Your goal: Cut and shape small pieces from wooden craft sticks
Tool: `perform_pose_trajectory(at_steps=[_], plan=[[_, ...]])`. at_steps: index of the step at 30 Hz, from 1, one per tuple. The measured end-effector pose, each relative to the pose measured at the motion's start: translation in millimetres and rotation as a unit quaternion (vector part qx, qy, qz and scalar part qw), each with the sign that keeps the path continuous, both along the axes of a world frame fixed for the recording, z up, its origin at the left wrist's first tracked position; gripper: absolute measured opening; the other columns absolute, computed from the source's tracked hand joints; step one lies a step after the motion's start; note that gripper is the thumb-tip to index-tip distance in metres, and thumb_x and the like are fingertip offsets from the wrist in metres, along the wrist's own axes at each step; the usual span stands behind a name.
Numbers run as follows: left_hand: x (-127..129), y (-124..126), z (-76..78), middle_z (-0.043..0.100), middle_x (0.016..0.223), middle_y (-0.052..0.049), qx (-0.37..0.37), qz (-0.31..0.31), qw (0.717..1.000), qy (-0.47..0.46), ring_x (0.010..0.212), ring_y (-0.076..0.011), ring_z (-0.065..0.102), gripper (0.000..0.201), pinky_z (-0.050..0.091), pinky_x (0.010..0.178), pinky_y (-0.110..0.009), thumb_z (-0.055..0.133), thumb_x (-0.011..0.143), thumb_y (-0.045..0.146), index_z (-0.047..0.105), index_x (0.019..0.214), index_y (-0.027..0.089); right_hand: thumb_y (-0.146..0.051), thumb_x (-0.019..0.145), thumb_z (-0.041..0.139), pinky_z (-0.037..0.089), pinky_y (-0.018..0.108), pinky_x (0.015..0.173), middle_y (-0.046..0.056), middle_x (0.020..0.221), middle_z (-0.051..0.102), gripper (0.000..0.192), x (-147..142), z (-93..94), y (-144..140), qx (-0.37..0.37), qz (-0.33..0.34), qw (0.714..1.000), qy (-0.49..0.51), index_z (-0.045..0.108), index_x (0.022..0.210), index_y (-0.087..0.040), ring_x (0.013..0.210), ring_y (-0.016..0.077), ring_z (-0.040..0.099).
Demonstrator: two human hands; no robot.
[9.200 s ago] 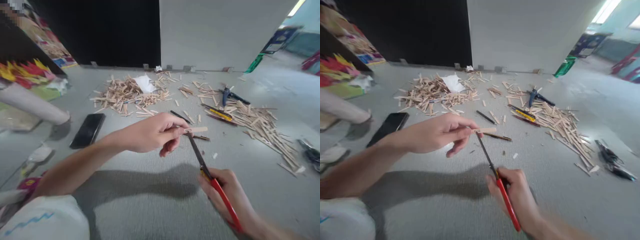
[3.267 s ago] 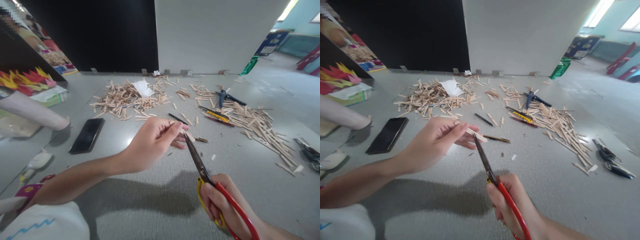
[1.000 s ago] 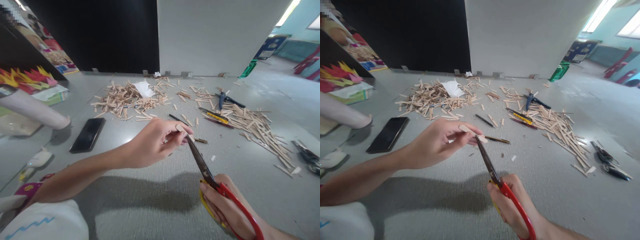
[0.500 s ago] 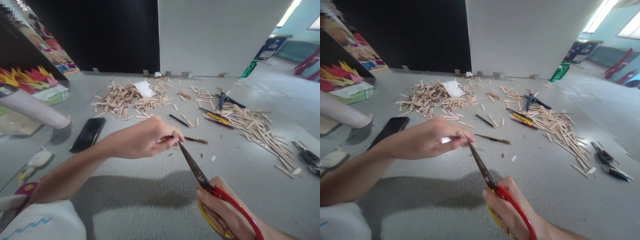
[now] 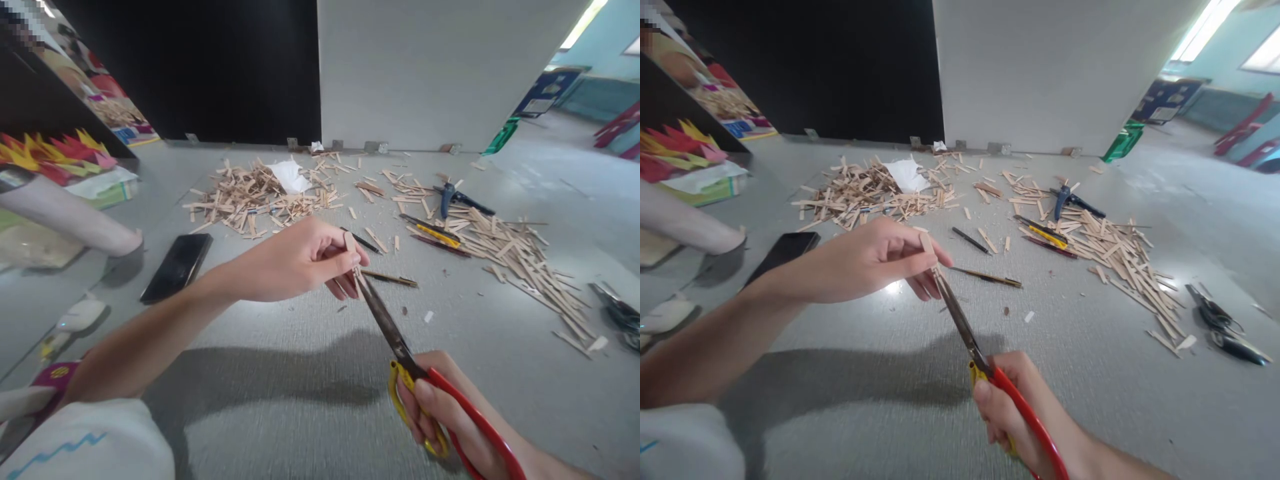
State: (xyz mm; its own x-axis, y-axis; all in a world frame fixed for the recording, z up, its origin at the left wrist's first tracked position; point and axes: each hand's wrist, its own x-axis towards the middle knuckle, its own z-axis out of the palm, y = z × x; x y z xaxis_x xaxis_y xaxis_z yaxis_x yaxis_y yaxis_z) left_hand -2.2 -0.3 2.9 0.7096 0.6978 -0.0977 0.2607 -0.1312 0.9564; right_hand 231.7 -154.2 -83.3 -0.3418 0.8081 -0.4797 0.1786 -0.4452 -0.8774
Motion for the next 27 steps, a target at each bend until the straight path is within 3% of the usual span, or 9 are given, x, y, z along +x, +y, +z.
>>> perform_pose_trajectory(at_steps=[11,19,27], plan=[[2.1,-7.5,-4.8,0.084,0.092,-0.007,0.021,0.001,1.000,-0.006,0.079,-0.0180,0.085,0.017,0.070,0.071,-0.022,0.061,0.105,0.017,0.074,0.095,0.014,-0.105,0.074,0.050,0.032,0.024,0.044,-0.003,0.052,0.046,0.081,-1.6,4.8,4.4,-0.012,0.005,0.999,-0.033,0.045,0.062,-0.025,0.045,0.0091,0.039],[4.6,-13.7,-7.6,0.083,0.084,-0.005,0.061,0.032,0.998,-0.006,0.078,-0.0187,0.084,0.019,0.071,0.072,-0.024,0.060,0.106,0.023,0.073,0.093,0.017,-0.092,0.080,0.054,0.033,0.025,0.043,-0.002,0.049,0.047,0.070,-4.7,4.9,5.4,-0.014,-0.005,1.000,-0.026,0.048,0.059,-0.026,0.043,0.0103,0.040],[4.9,-14.1,-7.3,0.084,0.101,-0.009,0.082,0.043,0.996,0.003,0.078,-0.0176,0.084,0.024,0.071,0.072,-0.024,0.059,0.106,0.022,0.072,0.087,0.015,-0.093,0.079,0.055,0.033,0.024,0.043,-0.003,0.048,0.046,0.072,-4.5,3.0,7.3,-0.018,-0.019,0.999,-0.025,0.047,0.059,-0.025,0.042,0.0095,0.039]])
